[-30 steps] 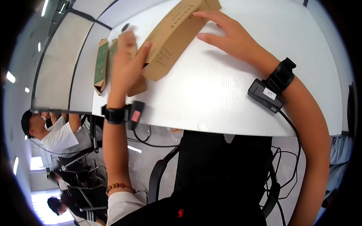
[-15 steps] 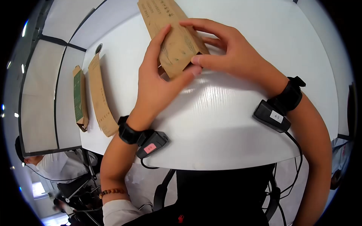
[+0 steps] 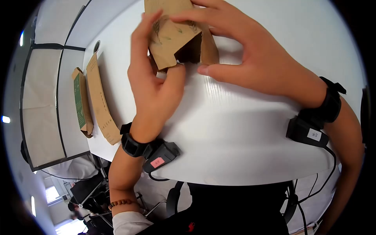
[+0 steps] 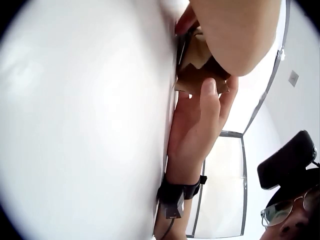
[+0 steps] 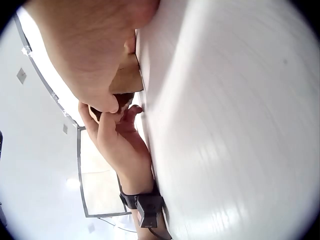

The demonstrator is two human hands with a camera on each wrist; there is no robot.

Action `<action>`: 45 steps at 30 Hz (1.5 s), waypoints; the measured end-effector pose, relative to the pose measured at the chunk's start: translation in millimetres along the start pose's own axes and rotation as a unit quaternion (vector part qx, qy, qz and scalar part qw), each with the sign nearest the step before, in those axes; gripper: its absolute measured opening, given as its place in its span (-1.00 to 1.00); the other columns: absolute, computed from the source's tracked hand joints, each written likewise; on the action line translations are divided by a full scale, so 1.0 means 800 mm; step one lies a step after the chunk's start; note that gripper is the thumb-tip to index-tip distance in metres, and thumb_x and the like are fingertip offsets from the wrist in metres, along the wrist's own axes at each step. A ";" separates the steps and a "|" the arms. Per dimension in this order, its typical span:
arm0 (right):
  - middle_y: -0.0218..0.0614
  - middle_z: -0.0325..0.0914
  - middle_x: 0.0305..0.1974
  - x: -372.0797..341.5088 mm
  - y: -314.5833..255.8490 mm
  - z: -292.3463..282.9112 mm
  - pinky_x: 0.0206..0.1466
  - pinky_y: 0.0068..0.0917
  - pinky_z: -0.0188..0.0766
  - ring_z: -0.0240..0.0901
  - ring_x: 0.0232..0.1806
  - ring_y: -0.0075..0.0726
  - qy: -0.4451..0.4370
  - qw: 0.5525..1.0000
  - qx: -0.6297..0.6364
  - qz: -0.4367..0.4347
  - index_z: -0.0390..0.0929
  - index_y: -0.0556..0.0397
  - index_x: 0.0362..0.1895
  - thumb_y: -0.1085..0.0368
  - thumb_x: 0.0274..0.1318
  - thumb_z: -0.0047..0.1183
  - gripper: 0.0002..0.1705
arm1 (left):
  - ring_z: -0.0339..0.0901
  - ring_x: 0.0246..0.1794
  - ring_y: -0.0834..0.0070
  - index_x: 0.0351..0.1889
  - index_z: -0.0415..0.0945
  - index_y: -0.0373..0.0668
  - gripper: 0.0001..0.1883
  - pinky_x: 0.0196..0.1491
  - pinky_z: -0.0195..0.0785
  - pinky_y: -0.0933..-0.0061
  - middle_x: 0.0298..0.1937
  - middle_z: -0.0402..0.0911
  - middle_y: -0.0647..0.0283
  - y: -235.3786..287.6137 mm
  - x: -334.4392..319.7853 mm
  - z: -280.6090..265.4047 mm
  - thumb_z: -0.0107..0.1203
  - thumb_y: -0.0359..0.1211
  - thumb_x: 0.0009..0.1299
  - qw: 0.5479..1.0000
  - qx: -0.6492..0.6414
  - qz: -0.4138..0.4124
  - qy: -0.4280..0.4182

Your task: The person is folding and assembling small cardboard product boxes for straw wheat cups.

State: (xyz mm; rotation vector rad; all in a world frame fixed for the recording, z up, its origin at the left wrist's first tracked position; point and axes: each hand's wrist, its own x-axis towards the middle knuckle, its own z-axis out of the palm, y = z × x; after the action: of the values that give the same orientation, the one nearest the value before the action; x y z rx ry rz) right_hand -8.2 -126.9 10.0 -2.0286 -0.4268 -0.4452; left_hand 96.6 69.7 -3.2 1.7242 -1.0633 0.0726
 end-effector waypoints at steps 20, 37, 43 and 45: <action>-0.27 0.46 -0.25 0.002 0.028 0.017 -0.37 -0.49 0.42 0.51 -0.36 -0.38 0.035 0.993 0.067 -0.091 0.54 0.12 -0.17 0.59 0.12 0.18 -0.80 | 0.69 -0.23 0.54 0.15 0.41 -0.23 -0.55 -0.38 0.51 0.65 0.08 0.58 0.16 0.007 0.010 0.014 0.33 -0.52 0.34 0.973 0.192 0.097 0.089; -0.20 0.54 0.01 -0.004 0.024 0.014 0.00 -0.37 0.53 0.54 0.02 -0.20 0.192 0.931 -0.236 -0.200 0.61 0.01 0.08 0.44 0.08 0.32 -0.57 | 0.64 -0.28 0.29 0.02 0.66 -0.24 -0.76 -0.23 0.49 0.36 -0.08 0.64 0.15 -0.008 0.018 -0.015 0.20 -0.51 0.40 0.941 0.292 0.172 -0.009; -0.08 0.30 0.08 0.012 0.040 0.004 0.13 -0.18 0.40 0.32 0.16 0.02 0.175 0.882 -0.348 -0.265 0.55 -0.02 0.26 0.36 -0.03 0.37 -0.33 | 0.64 -0.29 0.33 -0.02 0.55 -0.30 -0.72 -0.30 0.46 0.39 -0.08 0.64 0.16 -0.003 0.009 -0.007 0.33 -0.44 0.35 0.959 0.261 0.108 -0.035; -0.11 0.32 0.08 0.009 0.046 0.009 0.13 -0.17 0.40 0.33 0.15 0.00 0.164 0.933 -0.231 -0.222 0.56 -0.03 0.23 0.35 -0.02 0.37 -0.37 | 0.64 -0.26 0.31 0.06 0.48 -0.27 -0.57 -0.29 0.46 0.38 0.00 0.61 0.16 -0.003 0.006 0.000 0.40 -0.42 0.28 0.971 0.222 0.086 -0.035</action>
State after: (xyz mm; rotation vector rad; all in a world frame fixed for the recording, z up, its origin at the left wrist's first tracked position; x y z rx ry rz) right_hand 16.7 -136.5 -17.7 -2.2384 -0.6179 -1.2436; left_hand 101.1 67.0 -2.1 2.0363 -1.3201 0.3887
